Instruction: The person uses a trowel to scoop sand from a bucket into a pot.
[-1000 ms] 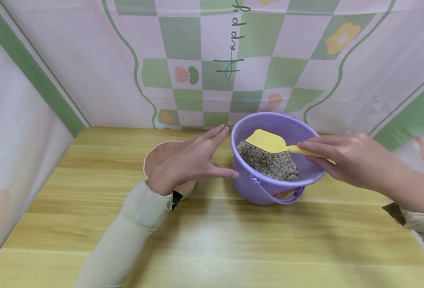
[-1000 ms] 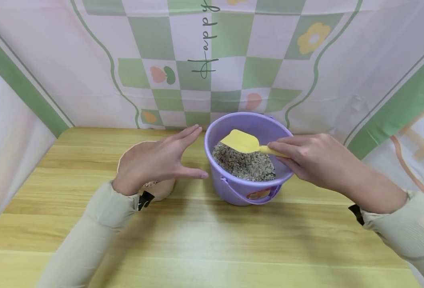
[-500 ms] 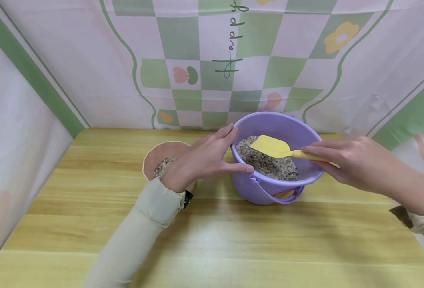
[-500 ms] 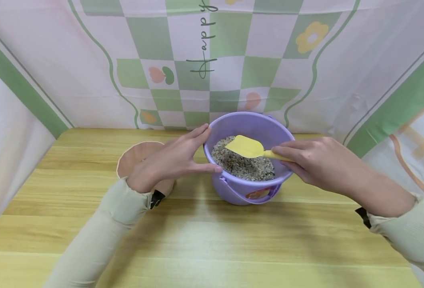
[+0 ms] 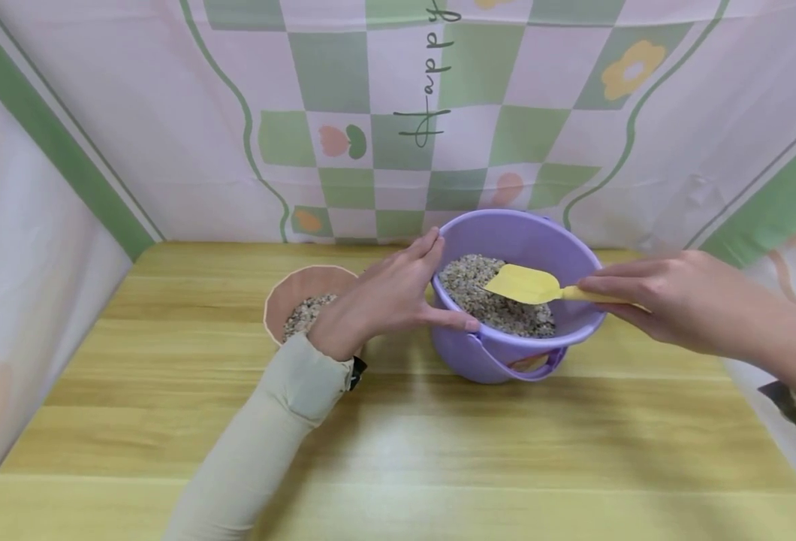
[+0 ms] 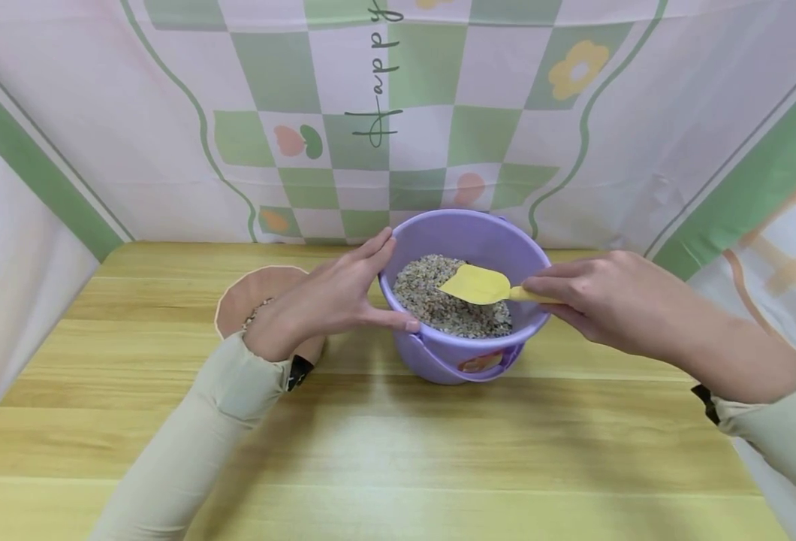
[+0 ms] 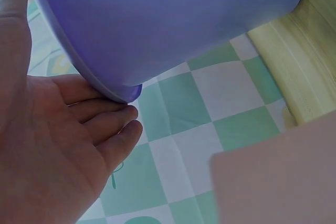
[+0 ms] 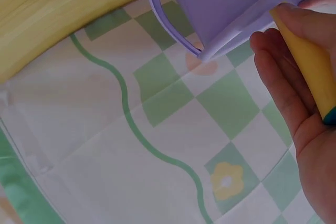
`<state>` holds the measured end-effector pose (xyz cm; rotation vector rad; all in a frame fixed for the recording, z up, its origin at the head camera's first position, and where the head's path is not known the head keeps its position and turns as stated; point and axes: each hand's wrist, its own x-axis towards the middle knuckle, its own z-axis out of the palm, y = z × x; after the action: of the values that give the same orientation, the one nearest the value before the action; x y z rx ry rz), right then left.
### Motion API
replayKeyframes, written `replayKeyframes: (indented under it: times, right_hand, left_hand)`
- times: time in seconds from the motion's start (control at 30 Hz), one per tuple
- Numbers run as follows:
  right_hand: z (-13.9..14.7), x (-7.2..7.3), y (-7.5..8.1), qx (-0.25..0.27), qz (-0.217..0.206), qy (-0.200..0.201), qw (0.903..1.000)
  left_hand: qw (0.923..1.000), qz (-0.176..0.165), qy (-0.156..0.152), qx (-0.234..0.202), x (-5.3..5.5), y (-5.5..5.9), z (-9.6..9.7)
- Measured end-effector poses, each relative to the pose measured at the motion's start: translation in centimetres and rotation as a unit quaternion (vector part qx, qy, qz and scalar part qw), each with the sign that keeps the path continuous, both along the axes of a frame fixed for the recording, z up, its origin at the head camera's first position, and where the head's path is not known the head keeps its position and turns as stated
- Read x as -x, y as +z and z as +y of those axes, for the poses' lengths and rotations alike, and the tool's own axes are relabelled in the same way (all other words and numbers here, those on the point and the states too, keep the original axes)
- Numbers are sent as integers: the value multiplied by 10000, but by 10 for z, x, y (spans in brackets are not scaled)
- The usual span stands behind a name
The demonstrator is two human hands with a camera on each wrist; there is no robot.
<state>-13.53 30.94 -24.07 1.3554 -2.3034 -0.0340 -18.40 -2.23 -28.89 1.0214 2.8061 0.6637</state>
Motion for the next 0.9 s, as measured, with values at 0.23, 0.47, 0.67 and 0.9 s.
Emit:
replayKeyframes:
  times: [0.23,0.47,0.67,0.9]
  right_hand:
    - [3,1,7,-194,-102,-50,9997]
    - [-1,8,17,-510,-524,-51,9973]
    - [-7,12,25,-794,-724,-216,9940]
    - [-15,12,30,-1062,-968,-462,9885]
  left_hand:
    - [10000,16,15,-18,0,1,0]
    - [9999,12,-17,-108,0,0,-1]
    - [9999,3,-15,-111,0,-1,-1]
    - [9996,-98,-75,-248,0,-2,-1]
